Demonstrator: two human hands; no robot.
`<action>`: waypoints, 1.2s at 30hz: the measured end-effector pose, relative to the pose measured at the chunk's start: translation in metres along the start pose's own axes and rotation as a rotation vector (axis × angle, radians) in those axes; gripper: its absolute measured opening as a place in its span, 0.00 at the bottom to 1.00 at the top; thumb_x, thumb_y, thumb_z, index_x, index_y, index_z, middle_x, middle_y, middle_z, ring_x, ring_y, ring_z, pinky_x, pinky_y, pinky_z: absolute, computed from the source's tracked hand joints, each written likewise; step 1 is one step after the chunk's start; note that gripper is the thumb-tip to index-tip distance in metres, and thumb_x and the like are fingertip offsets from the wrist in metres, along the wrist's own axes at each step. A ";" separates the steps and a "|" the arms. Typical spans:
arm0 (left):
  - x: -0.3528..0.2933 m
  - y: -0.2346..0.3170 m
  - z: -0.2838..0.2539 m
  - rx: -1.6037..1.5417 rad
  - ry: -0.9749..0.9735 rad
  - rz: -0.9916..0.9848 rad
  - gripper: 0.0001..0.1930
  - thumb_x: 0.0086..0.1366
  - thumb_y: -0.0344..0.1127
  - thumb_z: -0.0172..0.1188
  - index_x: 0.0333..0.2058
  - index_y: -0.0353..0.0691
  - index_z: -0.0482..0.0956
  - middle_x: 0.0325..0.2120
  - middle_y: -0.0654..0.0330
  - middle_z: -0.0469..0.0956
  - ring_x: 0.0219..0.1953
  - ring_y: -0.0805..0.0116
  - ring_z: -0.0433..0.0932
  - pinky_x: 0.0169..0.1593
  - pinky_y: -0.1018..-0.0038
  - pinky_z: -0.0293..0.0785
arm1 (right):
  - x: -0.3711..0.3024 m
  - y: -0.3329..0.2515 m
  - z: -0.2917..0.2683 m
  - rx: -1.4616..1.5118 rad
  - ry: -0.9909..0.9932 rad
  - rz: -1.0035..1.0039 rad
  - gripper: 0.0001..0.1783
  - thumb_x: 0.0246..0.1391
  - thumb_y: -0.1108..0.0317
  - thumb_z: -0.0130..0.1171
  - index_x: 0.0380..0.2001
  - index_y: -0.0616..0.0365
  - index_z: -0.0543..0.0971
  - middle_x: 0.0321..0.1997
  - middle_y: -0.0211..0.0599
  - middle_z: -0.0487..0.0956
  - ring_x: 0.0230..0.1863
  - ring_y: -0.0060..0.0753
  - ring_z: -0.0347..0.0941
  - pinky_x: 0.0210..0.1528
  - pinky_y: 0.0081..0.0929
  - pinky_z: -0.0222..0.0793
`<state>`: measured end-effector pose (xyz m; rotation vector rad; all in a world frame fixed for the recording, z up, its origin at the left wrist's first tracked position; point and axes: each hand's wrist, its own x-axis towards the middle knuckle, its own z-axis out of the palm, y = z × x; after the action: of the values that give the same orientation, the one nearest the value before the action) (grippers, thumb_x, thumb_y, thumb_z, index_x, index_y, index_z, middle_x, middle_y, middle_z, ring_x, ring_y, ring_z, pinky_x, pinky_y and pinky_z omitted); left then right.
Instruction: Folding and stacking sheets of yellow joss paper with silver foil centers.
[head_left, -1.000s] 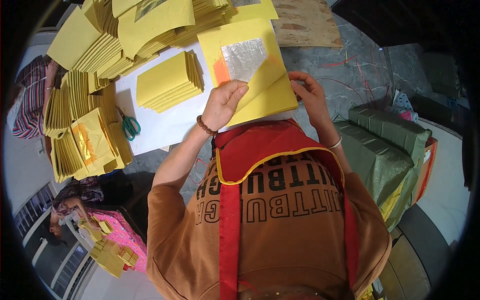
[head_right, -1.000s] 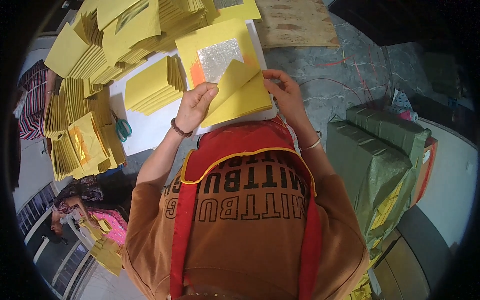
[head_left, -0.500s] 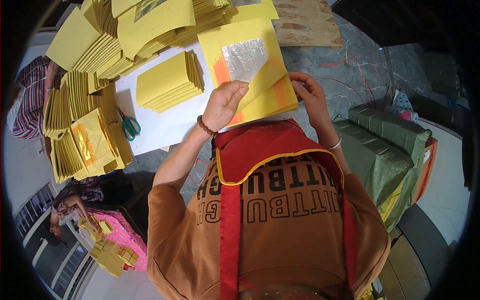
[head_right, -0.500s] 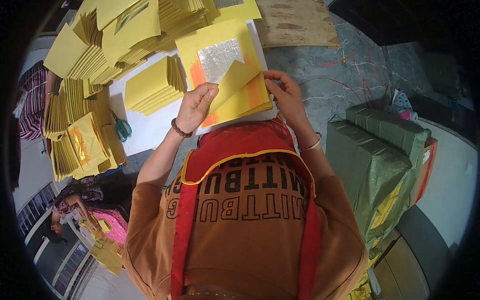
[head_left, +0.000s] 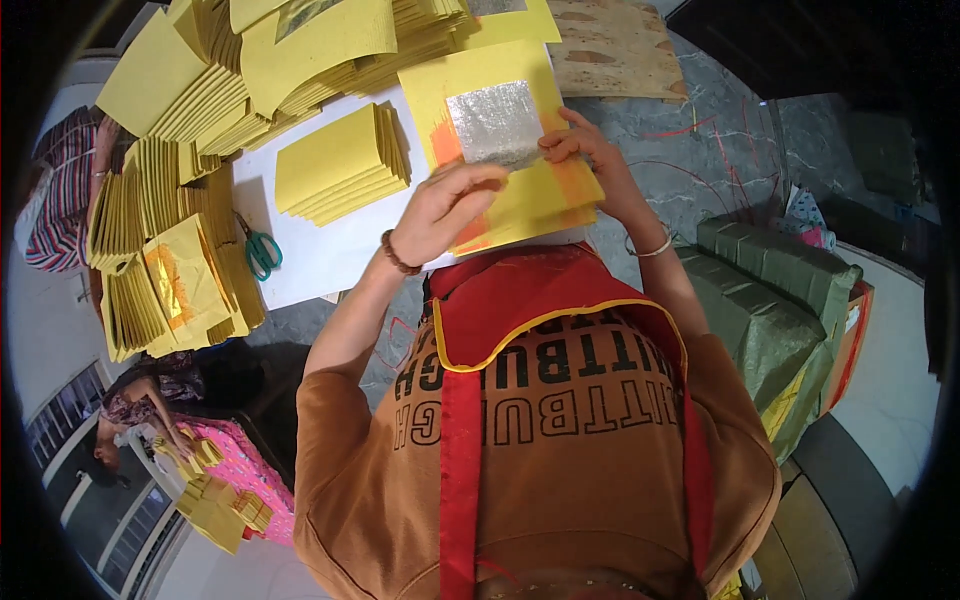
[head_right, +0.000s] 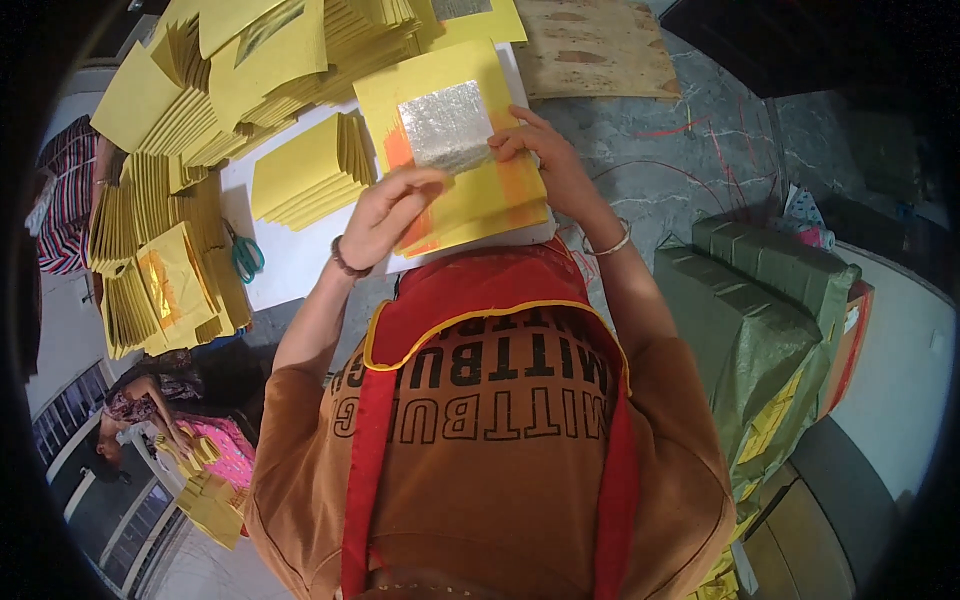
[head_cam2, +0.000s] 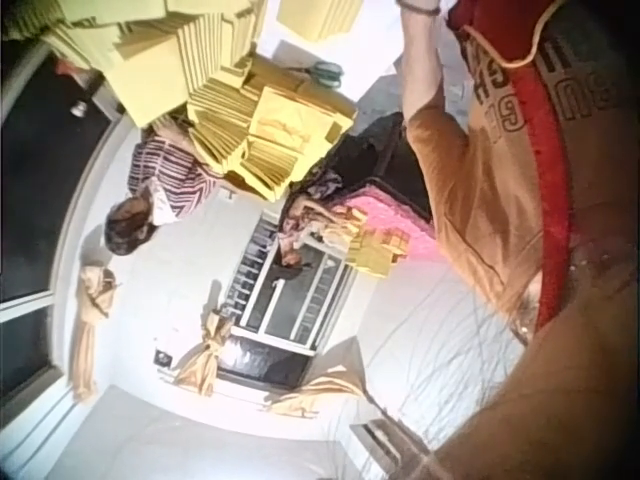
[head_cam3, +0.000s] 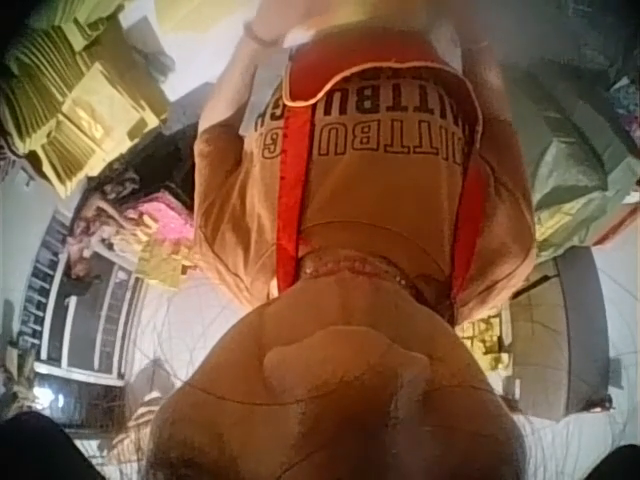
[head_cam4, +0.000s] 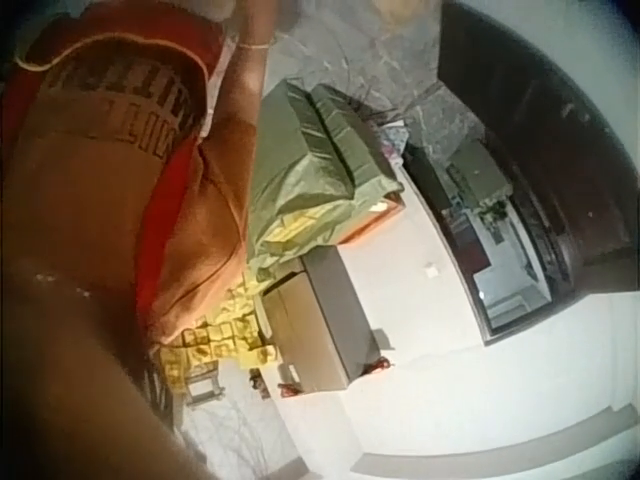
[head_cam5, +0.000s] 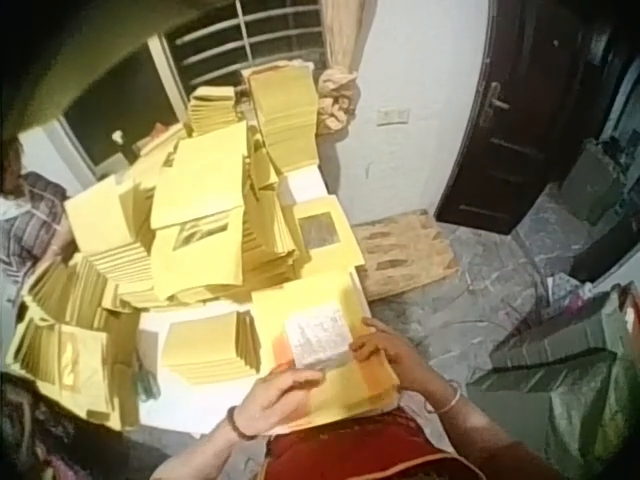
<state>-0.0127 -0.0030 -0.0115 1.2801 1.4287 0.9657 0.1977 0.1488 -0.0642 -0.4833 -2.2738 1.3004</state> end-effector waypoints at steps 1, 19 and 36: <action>-0.002 -0.001 -0.009 0.010 -0.011 0.192 0.22 0.60 0.44 0.56 0.50 0.40 0.68 0.39 0.54 0.74 0.44 0.58 0.71 0.49 0.68 0.62 | 0.001 0.001 0.002 0.001 -0.007 -0.004 0.11 0.43 0.75 0.59 0.34 0.56 0.73 0.49 0.37 0.74 0.64 0.42 0.53 0.63 0.37 0.49; -0.044 -0.004 -0.014 0.862 0.159 0.456 0.19 0.47 0.29 0.55 0.42 0.46 0.77 0.35 0.62 0.75 0.36 0.66 0.71 0.40 0.71 0.63 | -0.027 -0.062 -0.013 -0.014 -0.141 -0.037 0.08 0.45 0.68 0.60 0.25 0.49 0.69 0.39 0.23 0.78 0.50 0.31 0.70 0.53 0.35 0.51; -0.018 -0.033 0.011 -0.150 0.461 -0.180 0.14 0.60 0.30 0.54 0.45 0.34 0.69 0.18 0.60 0.74 0.21 0.77 0.70 0.25 0.78 0.65 | -0.002 -0.050 0.022 0.277 0.284 0.505 0.38 0.44 0.72 0.61 0.58 0.55 0.56 0.30 0.38 0.78 0.34 0.28 0.75 0.37 0.24 0.69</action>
<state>-0.0104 -0.0260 -0.0435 0.8323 1.7472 1.2700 0.1840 0.1076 -0.0307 -1.1102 -1.7615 1.6282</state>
